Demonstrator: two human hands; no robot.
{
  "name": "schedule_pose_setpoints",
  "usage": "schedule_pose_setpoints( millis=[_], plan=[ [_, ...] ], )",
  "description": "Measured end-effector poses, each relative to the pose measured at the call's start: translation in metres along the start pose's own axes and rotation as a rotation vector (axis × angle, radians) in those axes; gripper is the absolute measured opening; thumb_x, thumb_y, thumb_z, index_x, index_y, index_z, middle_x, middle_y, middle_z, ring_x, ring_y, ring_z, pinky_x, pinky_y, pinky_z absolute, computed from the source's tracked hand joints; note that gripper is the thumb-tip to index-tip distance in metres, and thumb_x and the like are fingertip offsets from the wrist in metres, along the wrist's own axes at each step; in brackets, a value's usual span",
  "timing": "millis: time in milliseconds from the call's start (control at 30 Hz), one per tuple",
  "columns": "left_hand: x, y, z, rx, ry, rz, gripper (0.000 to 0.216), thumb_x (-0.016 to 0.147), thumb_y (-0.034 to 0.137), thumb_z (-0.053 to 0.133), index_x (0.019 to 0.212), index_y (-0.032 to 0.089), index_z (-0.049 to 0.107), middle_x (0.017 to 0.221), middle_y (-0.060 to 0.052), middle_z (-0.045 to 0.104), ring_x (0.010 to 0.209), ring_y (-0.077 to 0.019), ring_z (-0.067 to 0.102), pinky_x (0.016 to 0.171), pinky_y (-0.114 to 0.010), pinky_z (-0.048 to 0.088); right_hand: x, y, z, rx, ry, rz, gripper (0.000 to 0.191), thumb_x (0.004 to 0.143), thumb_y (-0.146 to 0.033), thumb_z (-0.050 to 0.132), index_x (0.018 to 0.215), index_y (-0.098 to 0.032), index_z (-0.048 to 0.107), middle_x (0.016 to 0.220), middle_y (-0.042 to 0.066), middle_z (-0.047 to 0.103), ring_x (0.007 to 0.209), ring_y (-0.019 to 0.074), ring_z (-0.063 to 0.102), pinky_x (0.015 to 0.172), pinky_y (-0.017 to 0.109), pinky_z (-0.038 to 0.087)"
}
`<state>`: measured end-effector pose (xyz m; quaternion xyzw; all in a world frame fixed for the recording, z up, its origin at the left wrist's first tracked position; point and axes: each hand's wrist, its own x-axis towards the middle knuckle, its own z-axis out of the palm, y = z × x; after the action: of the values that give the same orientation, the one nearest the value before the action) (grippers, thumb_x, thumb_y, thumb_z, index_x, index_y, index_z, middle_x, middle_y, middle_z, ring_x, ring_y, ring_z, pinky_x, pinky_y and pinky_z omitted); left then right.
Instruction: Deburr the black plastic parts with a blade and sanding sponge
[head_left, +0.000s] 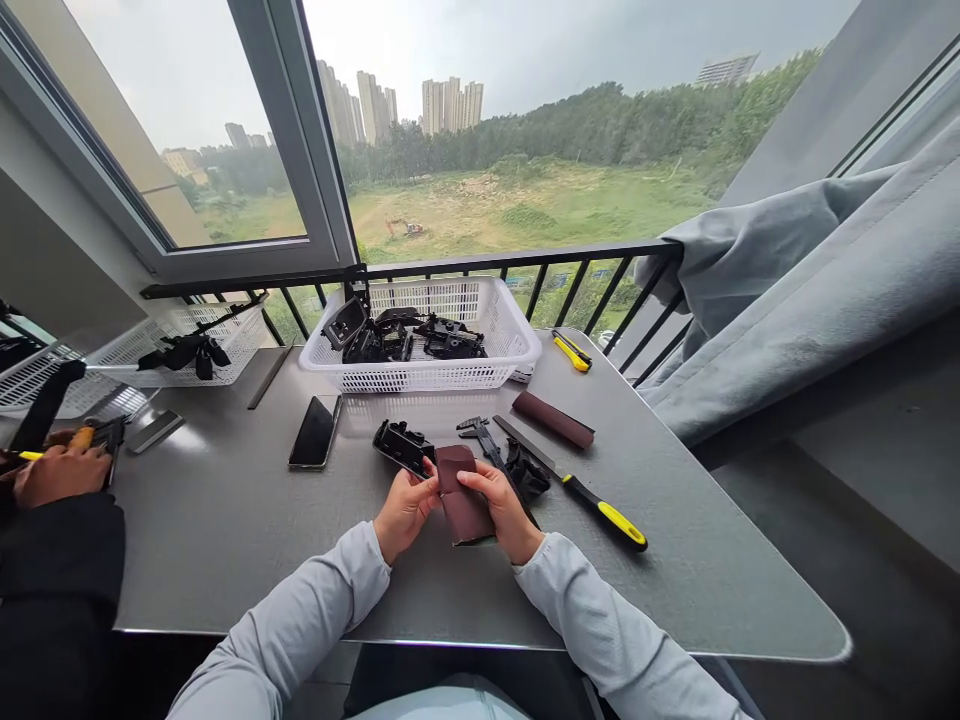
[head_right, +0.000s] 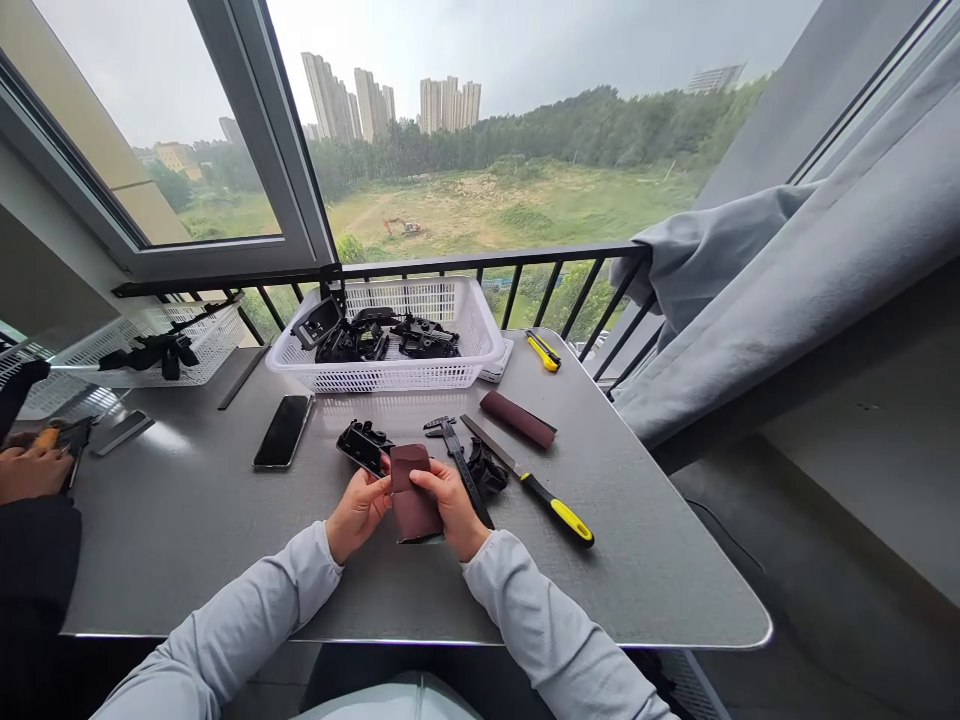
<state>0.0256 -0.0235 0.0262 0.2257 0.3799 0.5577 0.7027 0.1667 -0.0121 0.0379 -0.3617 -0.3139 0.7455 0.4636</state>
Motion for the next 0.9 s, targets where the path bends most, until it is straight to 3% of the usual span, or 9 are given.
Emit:
schedule_pose_setpoints(
  millis=[133,300,467,633,900],
  plan=[
    [0.001,-0.002,0.0,-0.011,0.014,0.022,0.048,0.054,0.036,0.089,0.082,0.016,0.055,0.077,0.002,0.063,0.065,-0.0099,0.057,0.061,-0.024,0.046,-0.002,-0.001,0.002,-0.024,-0.017,-0.001,0.029,0.059,-0.034,0.078,0.082,-0.016,0.078,0.073,0.003,0.075,0.056,0.0139,0.058,0.054,0.025,0.041],
    [-0.004,0.001,0.003,-0.001,-0.041,0.041,0.049,0.053,0.026,0.089,0.089,0.017,0.057,0.079,0.002,0.062,0.071,-0.0127,0.06,0.067,-0.026,0.048,-0.004,-0.005,0.005,-0.034,-0.049,-0.014,0.03,0.061,-0.036,0.075,0.085,-0.019,0.079,0.086,0.006,0.077,0.074,0.0205,0.067,0.068,0.03,0.049],
    [-0.005,0.004,0.005,0.028,-0.04,0.035,0.05,0.052,0.023,0.089,0.088,0.017,0.054,0.078,0.002,0.06,0.071,-0.0126,0.059,0.066,-0.026,0.048,-0.004,-0.007,0.005,-0.08,-0.056,-0.022,0.031,0.061,-0.038,0.073,0.085,-0.019,0.079,0.088,0.007,0.078,0.077,0.0225,0.068,0.072,0.033,0.05],
    [-0.003,0.007,0.003,0.04,-0.015,0.037,0.052,0.053,0.03,0.09,0.088,0.018,0.053,0.071,0.005,0.056,0.066,-0.0103,0.056,0.065,-0.025,0.048,-0.005,-0.009,0.0,-0.19,-0.02,-0.07,0.031,0.063,-0.039,0.071,0.083,-0.018,0.078,0.081,0.006,0.076,0.07,0.0205,0.065,0.066,0.031,0.049],
    [0.003,0.012,-0.001,0.164,0.116,0.162,0.054,0.054,0.046,0.086,0.088,0.018,0.055,0.079,0.003,0.057,0.076,-0.0132,0.057,0.07,-0.029,0.051,-0.003,-0.006,-0.008,-0.473,0.092,-0.245,0.019,0.065,-0.034,0.067,0.073,-0.018,0.075,0.069,0.001,0.07,0.065,0.0187,0.057,0.06,0.029,0.044]
  ],
)
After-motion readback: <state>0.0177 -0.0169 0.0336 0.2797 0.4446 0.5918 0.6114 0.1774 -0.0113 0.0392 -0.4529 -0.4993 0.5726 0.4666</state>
